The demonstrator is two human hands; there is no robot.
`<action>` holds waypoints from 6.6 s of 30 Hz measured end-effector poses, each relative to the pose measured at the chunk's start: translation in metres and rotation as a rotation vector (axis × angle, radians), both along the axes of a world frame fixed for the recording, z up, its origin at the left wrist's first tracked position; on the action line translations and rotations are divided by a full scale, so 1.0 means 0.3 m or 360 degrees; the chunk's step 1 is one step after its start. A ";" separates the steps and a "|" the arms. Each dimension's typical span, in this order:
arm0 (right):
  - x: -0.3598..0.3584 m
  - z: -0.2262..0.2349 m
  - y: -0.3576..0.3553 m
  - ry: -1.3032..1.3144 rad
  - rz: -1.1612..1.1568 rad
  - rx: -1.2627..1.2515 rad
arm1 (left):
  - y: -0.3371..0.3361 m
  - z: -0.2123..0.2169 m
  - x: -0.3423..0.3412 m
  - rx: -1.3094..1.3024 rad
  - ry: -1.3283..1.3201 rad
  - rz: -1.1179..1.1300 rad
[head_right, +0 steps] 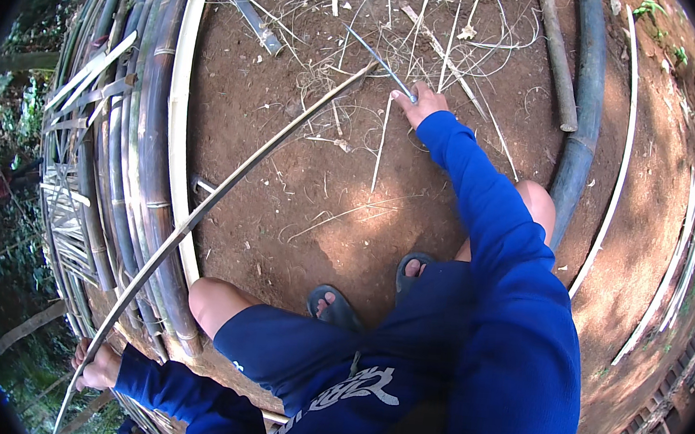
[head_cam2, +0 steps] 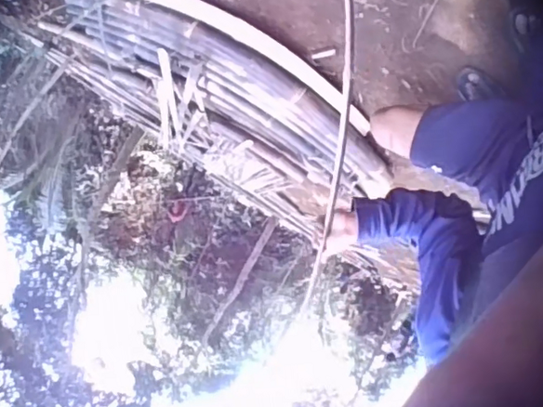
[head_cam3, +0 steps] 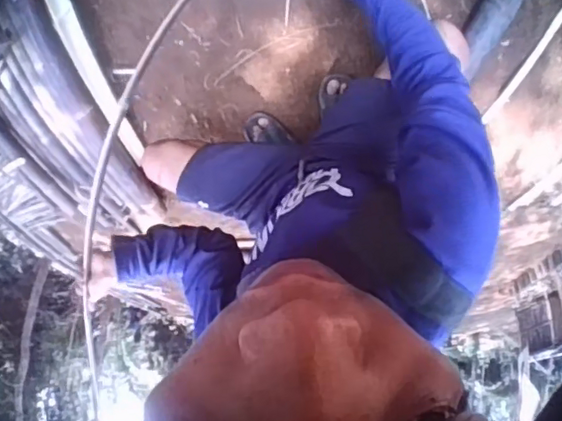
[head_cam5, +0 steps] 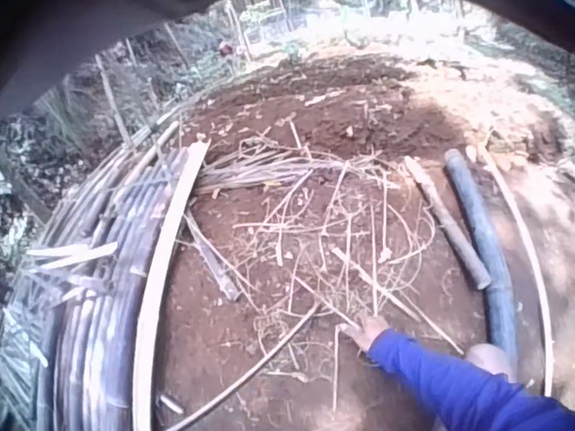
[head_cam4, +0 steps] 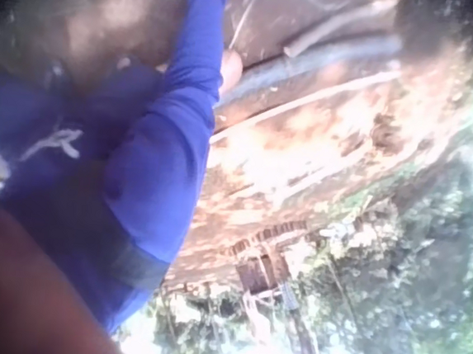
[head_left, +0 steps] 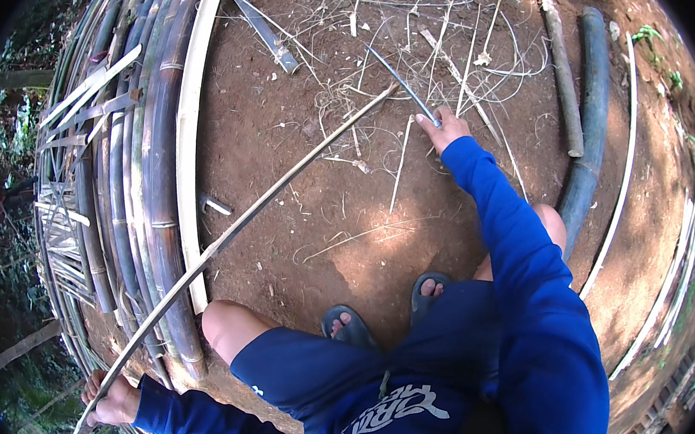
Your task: The person uses a machete to split a long bamboo pole into thin strips. They hold the bamboo with one hand and repeatedly strike it with the machete to separate the material into usable pieces.
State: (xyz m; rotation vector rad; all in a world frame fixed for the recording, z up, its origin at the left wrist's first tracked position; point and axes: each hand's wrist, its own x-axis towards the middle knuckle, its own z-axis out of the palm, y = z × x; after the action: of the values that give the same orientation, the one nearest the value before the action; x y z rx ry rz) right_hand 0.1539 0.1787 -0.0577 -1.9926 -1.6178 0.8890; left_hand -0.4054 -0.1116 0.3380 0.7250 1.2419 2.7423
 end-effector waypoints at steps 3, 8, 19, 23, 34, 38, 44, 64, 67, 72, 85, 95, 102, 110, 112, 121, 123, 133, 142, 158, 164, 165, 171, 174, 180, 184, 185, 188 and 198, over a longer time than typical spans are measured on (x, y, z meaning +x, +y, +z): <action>-0.048 0.120 -0.044 0.0628 -0.0126 -0.0313 | -0.046 -0.037 -0.027 0.0075 -0.0015 -0.0118; 0.001 -0.131 -0.014 0.1262 -0.0539 -0.0427 | 0.038 -0.103 -0.056 0.0069 -0.0137 -0.0131; -0.077 -0.142 0.059 0.0677 -0.0594 -0.0416 | 0.097 -0.299 -0.248 -0.0264 -0.0372 0.0378; -0.085 -0.120 0.048 0.0780 -0.0589 -0.0426 | 0.089 -0.346 -0.265 -0.0230 -0.0419 0.0322; -0.096 -0.153 0.062 0.1001 -0.0538 -0.0584 | 0.016 -0.412 -0.391 -0.0333 -0.0477 0.0370; -0.141 -0.128 0.051 0.0993 -0.0374 -0.0585 | 0.060 -0.378 -0.339 -0.0367 -0.0418 0.0567; -0.213 -0.081 0.000 0.0839 -0.0128 -0.0543 | 0.038 -0.369 -0.308 -0.0405 -0.0355 0.0519; -0.116 -0.138 0.068 0.0840 -0.0380 -0.0596 | 0.080 -0.304 -0.170 0.0188 -0.0235 -0.0340; -0.073 -0.153 0.070 0.0989 -0.0511 -0.0705 | 0.077 -0.260 -0.166 0.0268 -0.0224 -0.0478; -0.177 -0.103 0.031 0.1037 -0.0443 -0.0665 | 0.065 -0.221 -0.178 0.0231 -0.0083 -0.0567; -0.155 -0.116 0.017 0.1049 -0.0434 -0.0686 | 0.052 -0.258 -0.195 0.0256 -0.0093 -0.0427; -0.190 -0.144 0.060 0.1212 -0.0622 -0.0610 | 0.069 -0.258 -0.188 0.0222 -0.0085 -0.0390; -0.205 -0.116 0.077 0.1277 -0.0681 -0.0720 | 0.078 -0.236 -0.151 0.0274 -0.0115 -0.0336; -0.196 -0.111 0.045 0.1299 -0.0591 -0.0700 | 0.061 -0.244 -0.181 0.0186 -0.0127 -0.0337; -0.203 -0.098 0.018 0.1293 -0.0564 -0.0767 | 0.058 -0.240 -0.170 0.0197 -0.0103 -0.0378; -0.227 -0.052 0.119 0.1376 -0.0613 -0.0658 | 0.089 -0.199 -0.129 0.0222 -0.0129 -0.0407; -0.219 -0.069 0.101 0.1367 -0.0624 -0.0679 | 0.076 -0.199 -0.118 0.0196 -0.0112 -0.0383; -0.307 0.033 -0.016 0.1212 -0.0555 -0.0702 | 0.050 -0.218 -0.004 0.0283 -0.0057 -0.0445; -0.447 0.166 -0.196 0.1155 -0.0355 -0.0702 | 0.050 -0.180 0.066 0.0333 0.0110 -0.0723; -0.595 0.662 -0.524 0.1044 0.0404 0.0157 | 0.031 -0.144 0.182 0.0333 0.0288 -0.0843; -0.607 0.722 -0.546 0.0191 0.0946 0.0613 | 0.007 -0.078 0.294 0.0440 0.0297 -0.0637; -0.601 0.711 -0.541 0.0103 0.0942 0.0558 | 0.003 -0.069 0.314 0.0432 0.0307 -0.0592; -0.497 0.601 -0.417 -0.0213 0.0787 0.0247 | 0.000 -0.042 0.430 0.0361 0.0387 -0.0595; -0.510 0.646 -0.420 -0.0216 0.0849 0.0240 | -0.019 -0.041 0.413 0.0395 0.0422 -0.0648; -0.409 0.513 -0.351 -0.0306 0.0760 0.0189 | -0.031 -0.014 0.486 0.0372 0.0405 -0.0545; -0.386 0.525 -0.333 -0.0248 0.0849 0.0203 | -0.032 -0.020 0.488 0.0436 0.0425 -0.0572; -0.407 0.551 -0.357 -0.0196 0.0924 0.0234 | -0.036 -0.018 0.479 0.0452 0.0449 -0.0604; -0.409 0.548 -0.373 -0.0275 0.0957 0.0313 | -0.046 -0.002 0.493 0.0405 0.0475 -0.0542; -0.358 0.475 -0.281 -0.0310 0.0984 0.0262 | -0.011 0.000 0.559 0.0449 0.0399 -0.0210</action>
State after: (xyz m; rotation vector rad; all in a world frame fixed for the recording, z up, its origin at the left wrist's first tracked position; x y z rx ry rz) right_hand 0.0464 0.0943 0.0847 -1.5160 -2.3984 0.7387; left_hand -0.2378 -0.1148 0.3379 1.1611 0.8071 2.8112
